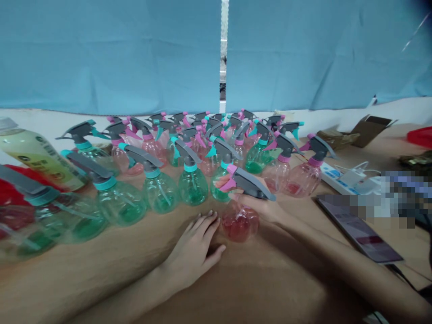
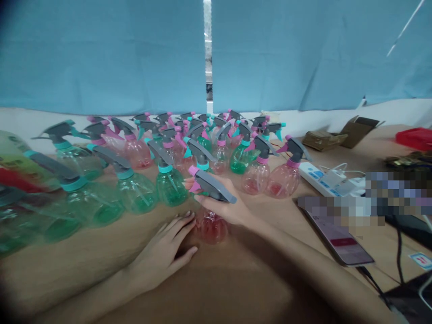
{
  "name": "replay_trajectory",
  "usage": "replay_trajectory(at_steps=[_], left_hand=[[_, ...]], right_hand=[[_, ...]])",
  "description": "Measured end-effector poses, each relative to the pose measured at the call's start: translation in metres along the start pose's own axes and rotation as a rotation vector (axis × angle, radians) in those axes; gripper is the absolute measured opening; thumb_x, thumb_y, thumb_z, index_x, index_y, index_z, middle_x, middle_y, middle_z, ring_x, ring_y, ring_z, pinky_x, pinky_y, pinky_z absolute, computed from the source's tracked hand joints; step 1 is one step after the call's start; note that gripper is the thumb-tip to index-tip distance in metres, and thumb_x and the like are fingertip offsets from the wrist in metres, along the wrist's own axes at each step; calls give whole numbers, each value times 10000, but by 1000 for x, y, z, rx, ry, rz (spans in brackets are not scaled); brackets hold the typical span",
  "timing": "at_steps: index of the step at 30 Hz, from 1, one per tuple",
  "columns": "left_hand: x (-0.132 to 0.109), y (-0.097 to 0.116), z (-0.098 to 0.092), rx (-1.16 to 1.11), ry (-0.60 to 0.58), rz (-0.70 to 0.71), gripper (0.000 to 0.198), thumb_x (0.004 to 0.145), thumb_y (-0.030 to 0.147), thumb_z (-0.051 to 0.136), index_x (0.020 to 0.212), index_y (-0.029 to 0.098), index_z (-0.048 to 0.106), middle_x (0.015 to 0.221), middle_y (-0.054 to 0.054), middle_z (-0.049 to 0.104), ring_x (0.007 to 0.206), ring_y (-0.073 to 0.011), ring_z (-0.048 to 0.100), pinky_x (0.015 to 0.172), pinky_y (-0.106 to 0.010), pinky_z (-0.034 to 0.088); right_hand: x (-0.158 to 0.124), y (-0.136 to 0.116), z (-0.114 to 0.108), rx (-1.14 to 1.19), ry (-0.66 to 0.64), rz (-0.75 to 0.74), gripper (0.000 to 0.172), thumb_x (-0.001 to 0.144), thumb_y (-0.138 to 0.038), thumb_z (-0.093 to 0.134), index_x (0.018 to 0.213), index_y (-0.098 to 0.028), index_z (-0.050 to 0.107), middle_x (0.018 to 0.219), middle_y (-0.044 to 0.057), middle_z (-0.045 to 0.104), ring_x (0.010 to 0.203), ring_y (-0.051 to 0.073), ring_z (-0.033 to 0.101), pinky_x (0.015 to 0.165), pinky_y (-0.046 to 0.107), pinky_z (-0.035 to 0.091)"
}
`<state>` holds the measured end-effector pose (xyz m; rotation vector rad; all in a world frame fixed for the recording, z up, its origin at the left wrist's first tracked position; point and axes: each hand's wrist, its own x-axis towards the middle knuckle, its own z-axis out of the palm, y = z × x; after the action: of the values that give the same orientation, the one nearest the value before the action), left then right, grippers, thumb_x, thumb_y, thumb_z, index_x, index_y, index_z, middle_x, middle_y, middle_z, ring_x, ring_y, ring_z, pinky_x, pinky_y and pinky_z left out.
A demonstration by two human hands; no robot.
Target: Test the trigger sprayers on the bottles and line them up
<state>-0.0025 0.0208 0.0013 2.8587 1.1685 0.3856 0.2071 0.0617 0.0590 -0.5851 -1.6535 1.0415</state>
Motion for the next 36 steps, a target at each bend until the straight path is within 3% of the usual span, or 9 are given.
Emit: replay_trajectory(at_steps=[11,19,23,29,36], left_hand=[[1,1,-2,-1,3,0,490,915,393,493,1313,111,442,1378,-154,466,1266,-287,425,1037,-464,340],[0,0,1,-20,19,2,479,920,391,477,1321,133,434,1376,-147,469,1263,-294,427,1032,-481,336],[0,0,0,-19,10,1,487,917,382,483,1318,110,436,1374,-160,467,1264,-295,423,1034,-481,336],[1,0,-1,-18,-12,-7,492,917,383,488,1315,97,438,1381,-164,459,1276,-293,409,1038,-477,335],[0,0,0,-28,10,-1,474,923,389,477,1321,134,435,1385,-149,460,1273,-287,417,1035,-474,336]], right_hand=[[4,2,-2,-45,-108,19,318,778,-198,627,1090,-263,637,962,27,692,942,171,644,931,384,488],[1,-1,2,-101,-44,59,313,786,-229,626,1097,-266,628,1031,32,675,998,188,629,889,365,517],[0,-4,3,-104,-19,60,302,790,-202,595,1083,-264,630,1076,34,663,904,174,646,825,345,544],[-1,-8,2,-117,-57,109,365,754,-89,517,1037,-280,646,912,8,696,946,186,642,904,368,514],[0,-8,2,-51,-53,75,470,708,-19,512,1068,-298,627,1130,-5,646,936,168,650,883,348,526]])
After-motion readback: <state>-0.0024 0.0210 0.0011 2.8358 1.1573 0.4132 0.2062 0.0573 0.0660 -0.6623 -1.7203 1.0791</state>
